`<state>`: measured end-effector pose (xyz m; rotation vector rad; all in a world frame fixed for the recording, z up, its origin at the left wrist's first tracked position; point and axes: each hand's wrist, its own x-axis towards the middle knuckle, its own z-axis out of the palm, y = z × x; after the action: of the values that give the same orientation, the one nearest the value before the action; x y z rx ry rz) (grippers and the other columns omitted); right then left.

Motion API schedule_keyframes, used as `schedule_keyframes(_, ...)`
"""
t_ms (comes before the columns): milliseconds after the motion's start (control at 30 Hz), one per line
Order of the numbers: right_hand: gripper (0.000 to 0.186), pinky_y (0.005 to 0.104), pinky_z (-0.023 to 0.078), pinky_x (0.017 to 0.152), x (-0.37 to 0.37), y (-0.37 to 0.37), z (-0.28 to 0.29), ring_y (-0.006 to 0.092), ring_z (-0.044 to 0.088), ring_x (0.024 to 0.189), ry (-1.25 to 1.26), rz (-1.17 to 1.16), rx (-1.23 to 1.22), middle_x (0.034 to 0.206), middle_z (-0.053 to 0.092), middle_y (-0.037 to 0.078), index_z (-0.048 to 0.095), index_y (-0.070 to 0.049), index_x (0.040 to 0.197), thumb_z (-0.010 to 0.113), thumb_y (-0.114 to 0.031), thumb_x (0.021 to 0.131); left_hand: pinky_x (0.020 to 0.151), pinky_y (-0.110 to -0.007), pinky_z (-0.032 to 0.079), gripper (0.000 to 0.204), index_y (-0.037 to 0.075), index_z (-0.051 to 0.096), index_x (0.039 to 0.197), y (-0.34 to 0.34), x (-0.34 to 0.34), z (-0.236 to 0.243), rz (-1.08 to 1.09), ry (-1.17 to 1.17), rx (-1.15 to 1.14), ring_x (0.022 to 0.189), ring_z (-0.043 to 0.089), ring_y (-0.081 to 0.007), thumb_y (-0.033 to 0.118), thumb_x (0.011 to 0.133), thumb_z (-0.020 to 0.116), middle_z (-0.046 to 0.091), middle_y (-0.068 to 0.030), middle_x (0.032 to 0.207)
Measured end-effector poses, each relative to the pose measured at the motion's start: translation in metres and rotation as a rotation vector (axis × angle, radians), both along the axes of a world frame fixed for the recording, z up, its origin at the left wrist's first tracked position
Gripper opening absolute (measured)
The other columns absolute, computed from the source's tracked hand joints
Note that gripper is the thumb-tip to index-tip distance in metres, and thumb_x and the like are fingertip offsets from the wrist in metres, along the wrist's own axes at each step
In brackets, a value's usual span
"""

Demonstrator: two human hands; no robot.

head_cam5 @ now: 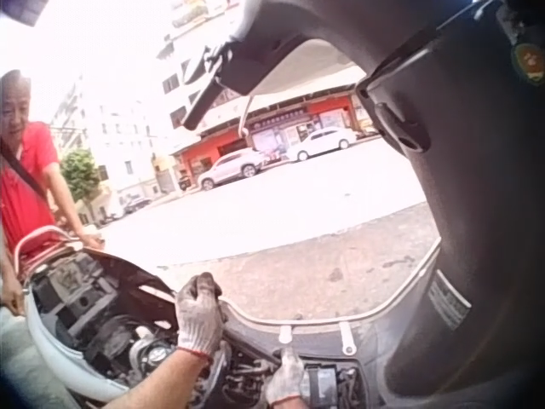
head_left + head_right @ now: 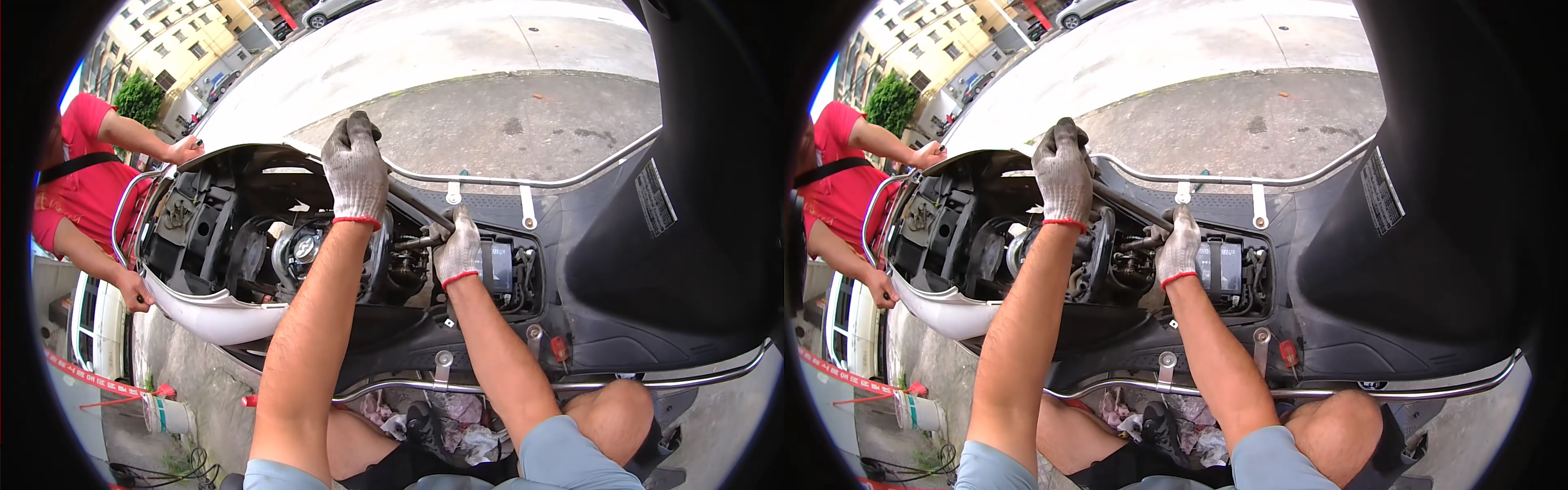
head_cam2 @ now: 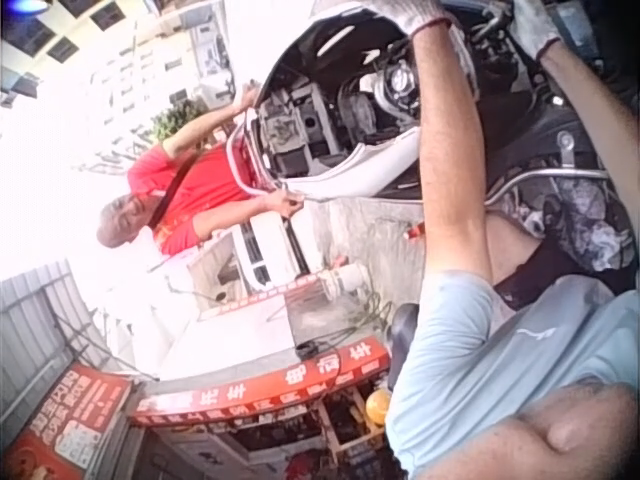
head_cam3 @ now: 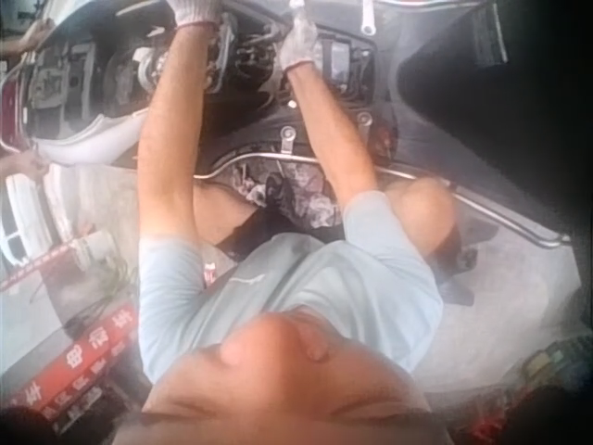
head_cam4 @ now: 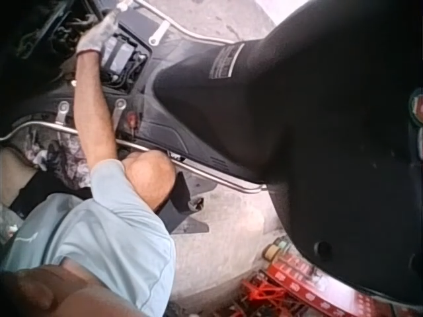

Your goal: The recorder uses a socket wrench to adjust or repair the internal engine components of a motor scooter.

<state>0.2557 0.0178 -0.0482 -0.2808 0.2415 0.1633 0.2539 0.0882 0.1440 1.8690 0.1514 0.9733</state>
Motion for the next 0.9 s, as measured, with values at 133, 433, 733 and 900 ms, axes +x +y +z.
schedule_keyframes(133,0.027,0.0337,0.048,0.055,-0.001,0.005,-0.003,0.017,0.049,0.055,0.011,0.008,-0.023,0.072,0.05,0.007,0.053,-0.004,0.088,0.05,-0.028,0.101,0.044,-0.027,0.038,0.036,0.002,0.057,0.077,0.002,-0.002,-0.002,0.022,-0.008,0.008,0.046,0.043,-0.0088,0.028,0.101,0.049,0.046,0.0006,0.058)
schedule_keyframes(433,0.034,0.037,0.045,0.061,0.005,-0.004,-0.006,0.016,0.037,0.05,-0.022,0.019,-0.004,0.057,0.036,0.0,0.049,-0.007,0.077,0.047,-0.031,0.102,0.057,-0.032,0.04,0.037,-0.001,0.059,0.081,-0.017,-0.004,0.001,0.073,-0.033,0.055,0.061,0.047,-0.0129,0.028,0.102,0.049,0.053,-0.0043,0.065)
schedule_keyframes(733,0.032,0.0327,0.043,0.059,-0.007,0.0,0.009,0.012,0.031,0.047,0.021,0.025,-0.005,0.055,0.032,-0.001,0.048,-0.007,0.08,0.047,-0.029,0.103,0.061,-0.035,0.043,0.037,-0.003,0.058,0.079,-0.013,-0.009,0.001,0.084,-0.081,0.042,0.062,0.051,-0.0192,0.026,0.101,0.051,0.057,-0.0119,0.065)
schedule_keyframes(900,0.032,0.0323,0.043,0.058,-0.004,-0.003,0.003,0.0126,0.032,0.048,0.009,0.042,0.009,0.056,0.032,-0.001,0.047,-0.007,0.08,0.047,-0.029,0.103,0.063,-0.038,0.044,0.039,-0.004,0.058,0.078,-0.015,-0.011,0.003,0.071,-0.053,0.047,0.063,0.054,-0.0243,0.028,0.1,0.051,0.058,-0.0147,0.066)
